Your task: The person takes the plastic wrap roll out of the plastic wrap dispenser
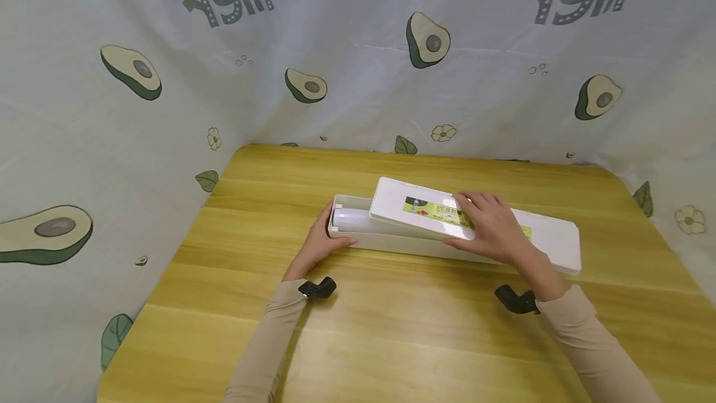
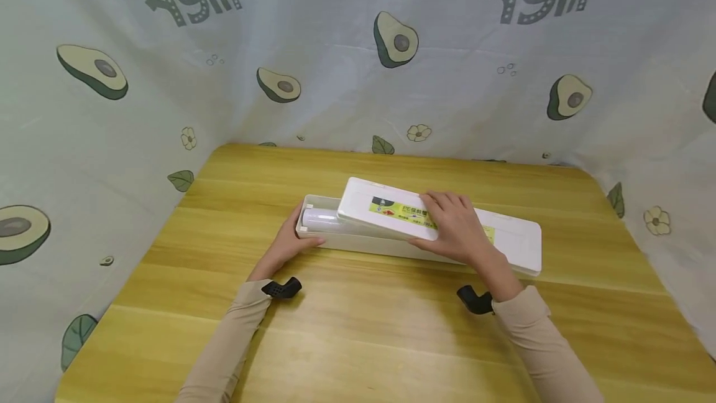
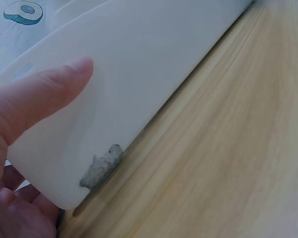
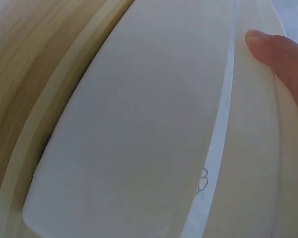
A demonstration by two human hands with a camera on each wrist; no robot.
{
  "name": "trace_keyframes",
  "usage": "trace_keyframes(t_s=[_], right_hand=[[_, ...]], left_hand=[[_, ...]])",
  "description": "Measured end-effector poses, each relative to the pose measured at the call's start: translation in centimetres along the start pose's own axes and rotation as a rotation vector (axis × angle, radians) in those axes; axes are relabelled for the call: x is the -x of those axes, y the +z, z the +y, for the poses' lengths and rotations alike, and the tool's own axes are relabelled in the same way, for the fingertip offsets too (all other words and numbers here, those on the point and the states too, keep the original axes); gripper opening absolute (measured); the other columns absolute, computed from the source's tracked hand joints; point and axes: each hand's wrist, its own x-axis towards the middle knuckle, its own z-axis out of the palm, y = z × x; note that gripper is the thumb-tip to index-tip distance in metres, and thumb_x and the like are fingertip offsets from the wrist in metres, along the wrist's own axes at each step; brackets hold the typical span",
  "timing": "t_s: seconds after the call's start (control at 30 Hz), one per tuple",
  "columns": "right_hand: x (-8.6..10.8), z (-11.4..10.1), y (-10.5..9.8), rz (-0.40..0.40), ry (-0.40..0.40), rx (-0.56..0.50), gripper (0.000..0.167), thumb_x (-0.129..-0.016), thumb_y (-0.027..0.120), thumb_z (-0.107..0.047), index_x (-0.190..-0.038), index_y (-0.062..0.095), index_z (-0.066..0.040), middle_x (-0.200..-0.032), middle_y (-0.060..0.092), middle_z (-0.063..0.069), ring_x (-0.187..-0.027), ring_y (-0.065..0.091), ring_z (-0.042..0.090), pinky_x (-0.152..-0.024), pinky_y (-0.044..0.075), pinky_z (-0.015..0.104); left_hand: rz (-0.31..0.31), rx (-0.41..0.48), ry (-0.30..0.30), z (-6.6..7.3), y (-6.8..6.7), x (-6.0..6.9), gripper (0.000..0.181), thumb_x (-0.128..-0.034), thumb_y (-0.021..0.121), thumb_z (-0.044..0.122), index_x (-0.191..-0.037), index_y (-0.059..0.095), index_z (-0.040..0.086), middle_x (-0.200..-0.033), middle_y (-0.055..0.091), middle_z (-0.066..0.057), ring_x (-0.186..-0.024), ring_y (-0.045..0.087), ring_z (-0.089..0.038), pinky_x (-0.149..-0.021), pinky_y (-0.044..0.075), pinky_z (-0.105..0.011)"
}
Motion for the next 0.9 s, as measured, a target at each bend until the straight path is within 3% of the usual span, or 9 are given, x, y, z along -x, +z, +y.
trace_keyframes(t_s=[0.3,0.5,0.6,0.73,0.9], right_hand=[[0.6,0.7,-1.0,-0.028,0.046,0.014,0.084,-0.063,0.078,-0.047,-0.128,0.052,0.0,-0.121,0.057,0.02,-0.108,0.051,0.039,-0.09,0.038,0.056],[1.4,1.1,-1.1,-0.018,0.045,0.011,0.082,-0.064,0.078,-0.047,-0.126,0.053,0.001,-0.12,0.057,0.02,-0.108,0.05,0.039,-0.09,0.037,0.056],[1.9,1.3,-1.2,-0.011,0.058,0.008,0.082,-0.064,0.078,-0.048,-0.126,0.053,0.0,-0.12,0.058,0.021,-0.108,0.051,0.039,-0.089,0.037,0.056],[2.4,1.4,-1.6,-0.014,0.079,0.016,0.084,-0.063,0.078,-0.049,-0.126,0.053,0.0,-0.12,0.057,0.021,-0.108,0.051,0.04,-0.088,0.037,0.056],[3.1,1.6,-2.1,-0.021,0.106,0.033,0.085,-0.062,0.078,-0.05,-0.127,0.052,-0.001,-0.121,0.057,0.021,-0.108,0.051,0.041,-0.088,0.037,0.056]], left_hand=[[-0.004,0.021,-0.045,0.5,-0.3,0.3,0.1,-0.0719,0.077,0.0,-0.151,0.018,0.016,-0.143,0.041,-0.017,-0.121,0.046,-0.029,-0.1,0.04,-0.035],[-0.032,0.013,-0.052,2.9,-0.4,1.3,0.097,-0.0741,0.075,-0.001,-0.151,0.017,0.01,-0.141,0.041,-0.02,-0.119,0.047,-0.029,-0.097,0.042,-0.029],[-0.039,0.01,-0.055,3.3,-0.4,1.4,0.096,-0.0752,0.074,0.0,-0.151,0.016,0.01,-0.142,0.041,-0.019,-0.12,0.047,-0.029,-0.098,0.041,-0.03],[-0.044,-0.001,-0.05,3.2,-0.3,1.4,0.097,-0.0752,0.074,0.001,-0.151,0.014,0.009,-0.143,0.04,-0.02,-0.121,0.046,-0.03,-0.1,0.041,-0.034],[-0.038,0.006,-0.043,1.5,-0.2,0.6,0.1,-0.0741,0.076,0.002,-0.152,0.014,0.015,-0.144,0.039,-0.017,-0.122,0.045,-0.03,-0.103,0.039,-0.039]])
